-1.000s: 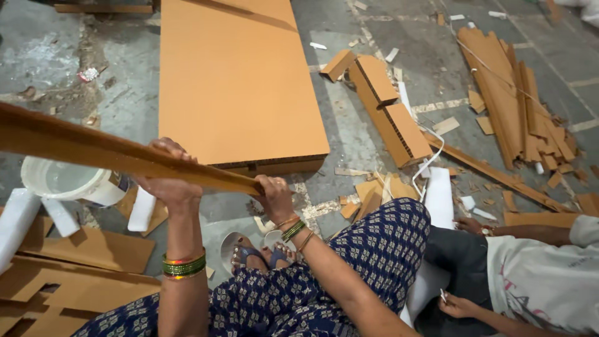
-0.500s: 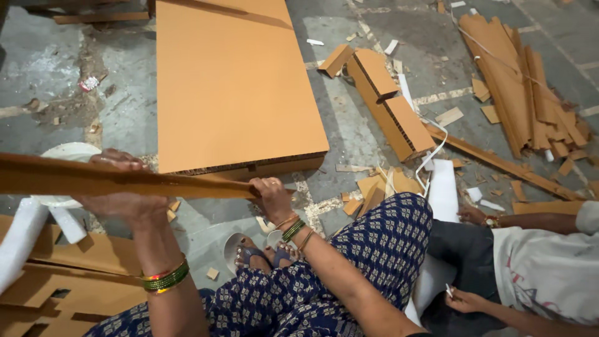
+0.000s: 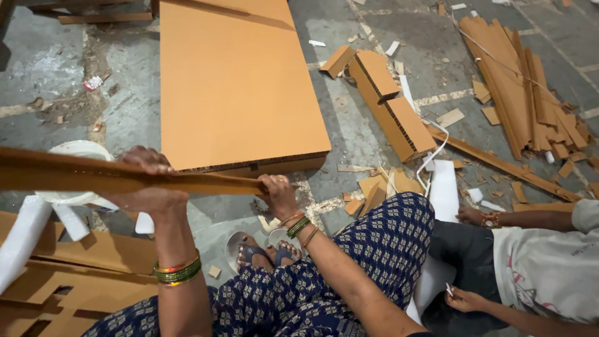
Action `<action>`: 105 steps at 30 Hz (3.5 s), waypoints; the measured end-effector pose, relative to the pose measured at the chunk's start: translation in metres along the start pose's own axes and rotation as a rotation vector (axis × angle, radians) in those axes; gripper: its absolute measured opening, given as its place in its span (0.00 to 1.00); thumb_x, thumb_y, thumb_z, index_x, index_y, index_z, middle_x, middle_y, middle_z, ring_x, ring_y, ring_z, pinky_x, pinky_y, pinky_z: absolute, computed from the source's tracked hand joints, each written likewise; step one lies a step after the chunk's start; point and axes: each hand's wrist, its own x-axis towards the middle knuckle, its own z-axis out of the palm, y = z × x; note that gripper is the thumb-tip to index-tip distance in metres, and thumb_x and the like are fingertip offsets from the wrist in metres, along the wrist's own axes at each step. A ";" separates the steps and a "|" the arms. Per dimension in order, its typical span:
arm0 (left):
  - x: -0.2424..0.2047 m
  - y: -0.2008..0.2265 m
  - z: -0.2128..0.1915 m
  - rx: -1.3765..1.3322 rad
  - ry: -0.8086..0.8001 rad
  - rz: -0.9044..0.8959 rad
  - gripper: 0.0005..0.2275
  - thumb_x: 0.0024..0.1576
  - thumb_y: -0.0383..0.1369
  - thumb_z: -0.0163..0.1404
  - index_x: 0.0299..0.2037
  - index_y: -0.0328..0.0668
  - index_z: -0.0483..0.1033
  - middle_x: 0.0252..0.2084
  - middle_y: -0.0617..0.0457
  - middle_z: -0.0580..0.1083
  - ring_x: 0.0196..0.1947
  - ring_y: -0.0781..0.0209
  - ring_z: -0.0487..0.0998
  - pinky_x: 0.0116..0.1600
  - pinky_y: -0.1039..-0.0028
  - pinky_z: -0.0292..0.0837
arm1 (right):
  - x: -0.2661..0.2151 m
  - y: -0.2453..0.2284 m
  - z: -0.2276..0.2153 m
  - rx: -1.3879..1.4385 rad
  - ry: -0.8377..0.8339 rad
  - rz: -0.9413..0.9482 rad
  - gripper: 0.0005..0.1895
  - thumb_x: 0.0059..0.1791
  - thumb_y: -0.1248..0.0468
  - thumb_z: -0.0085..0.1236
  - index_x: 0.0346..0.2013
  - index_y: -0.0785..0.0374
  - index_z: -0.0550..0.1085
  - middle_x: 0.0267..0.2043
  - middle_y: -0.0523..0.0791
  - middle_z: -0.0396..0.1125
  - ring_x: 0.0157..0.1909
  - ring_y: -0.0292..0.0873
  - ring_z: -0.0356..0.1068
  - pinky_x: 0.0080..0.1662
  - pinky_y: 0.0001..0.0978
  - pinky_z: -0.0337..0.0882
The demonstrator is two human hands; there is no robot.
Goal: The person applies a white substance to a long cardboard strip using a white foam applicator. They then place the strip onto a large flat cardboard sheet and press it down to secure it.
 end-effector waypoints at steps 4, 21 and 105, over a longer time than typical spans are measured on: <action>-0.001 0.018 0.052 0.520 0.316 -0.084 0.15 0.62 0.44 0.52 0.47 0.43 0.65 0.39 0.50 0.70 0.36 0.59 0.72 0.39 0.72 0.76 | 0.003 -0.004 -0.001 0.005 0.022 0.016 0.20 0.42 0.60 0.71 0.44 0.59 0.72 0.39 0.45 0.73 0.46 0.50 0.73 0.53 0.47 0.68; 0.009 0.040 -0.009 -0.066 0.071 0.085 0.35 0.65 0.63 0.32 0.28 0.33 0.72 0.23 0.44 0.72 0.21 0.55 0.75 0.27 0.73 0.73 | 0.006 -0.001 -0.007 -0.003 0.018 -0.019 0.22 0.38 0.66 0.71 0.45 0.58 0.73 0.37 0.44 0.71 0.45 0.50 0.72 0.53 0.45 0.68; -0.087 0.171 -0.073 2.045 -0.053 -0.345 0.36 0.49 0.35 0.64 0.68 0.31 0.66 0.47 0.42 0.75 0.51 0.47 0.76 0.58 0.57 0.72 | 0.016 0.046 -0.055 0.242 0.348 0.251 0.18 0.49 0.53 0.62 0.44 0.63 0.75 0.41 0.52 0.72 0.43 0.57 0.73 0.45 0.46 0.72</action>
